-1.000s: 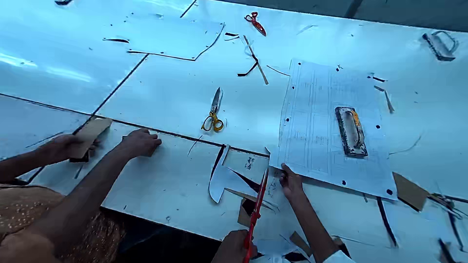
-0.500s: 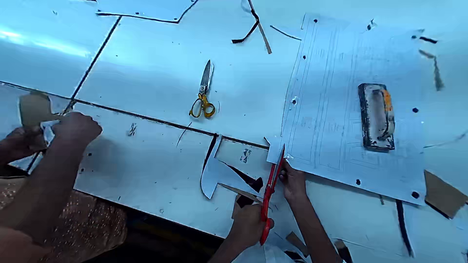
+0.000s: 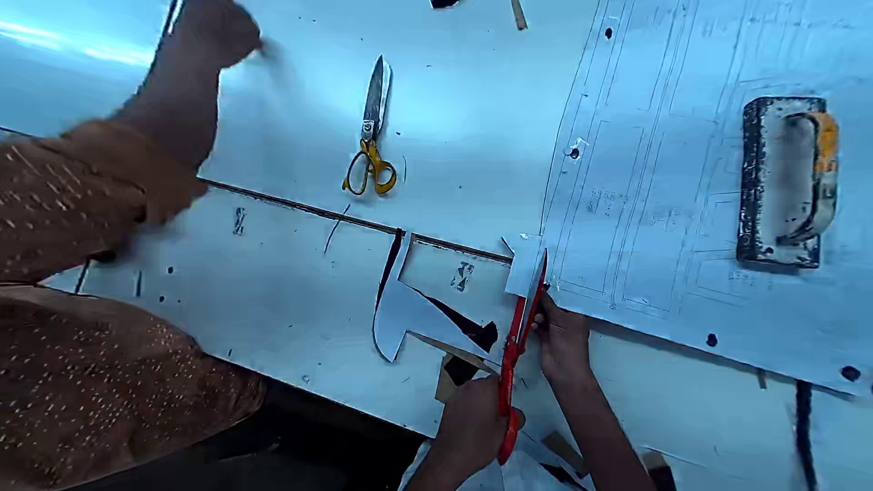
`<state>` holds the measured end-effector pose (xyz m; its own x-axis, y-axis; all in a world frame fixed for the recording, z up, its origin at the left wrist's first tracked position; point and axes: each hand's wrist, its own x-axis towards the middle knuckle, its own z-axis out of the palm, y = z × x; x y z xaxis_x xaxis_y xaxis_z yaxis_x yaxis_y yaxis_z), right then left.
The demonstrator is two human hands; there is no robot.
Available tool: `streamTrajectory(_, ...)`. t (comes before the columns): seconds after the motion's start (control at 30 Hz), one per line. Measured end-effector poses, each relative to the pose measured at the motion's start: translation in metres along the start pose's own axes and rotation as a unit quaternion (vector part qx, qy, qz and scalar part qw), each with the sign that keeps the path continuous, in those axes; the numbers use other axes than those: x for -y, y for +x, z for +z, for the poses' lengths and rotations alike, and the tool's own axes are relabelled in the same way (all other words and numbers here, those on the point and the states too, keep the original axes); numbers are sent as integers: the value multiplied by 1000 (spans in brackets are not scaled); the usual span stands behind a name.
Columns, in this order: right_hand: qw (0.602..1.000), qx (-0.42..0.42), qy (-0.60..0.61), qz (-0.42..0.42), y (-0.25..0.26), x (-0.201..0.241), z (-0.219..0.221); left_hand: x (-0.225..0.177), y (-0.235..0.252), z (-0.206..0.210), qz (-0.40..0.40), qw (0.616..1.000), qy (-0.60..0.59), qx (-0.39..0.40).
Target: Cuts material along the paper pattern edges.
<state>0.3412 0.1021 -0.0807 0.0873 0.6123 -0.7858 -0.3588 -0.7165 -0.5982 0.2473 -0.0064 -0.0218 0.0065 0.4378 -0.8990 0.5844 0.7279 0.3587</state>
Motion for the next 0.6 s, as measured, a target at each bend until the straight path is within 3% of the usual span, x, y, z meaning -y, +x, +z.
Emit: streamTrajectory(0.6,1000,-25,-1,-18,4,-4,4,7,12,5,0,1000,-11,-14)
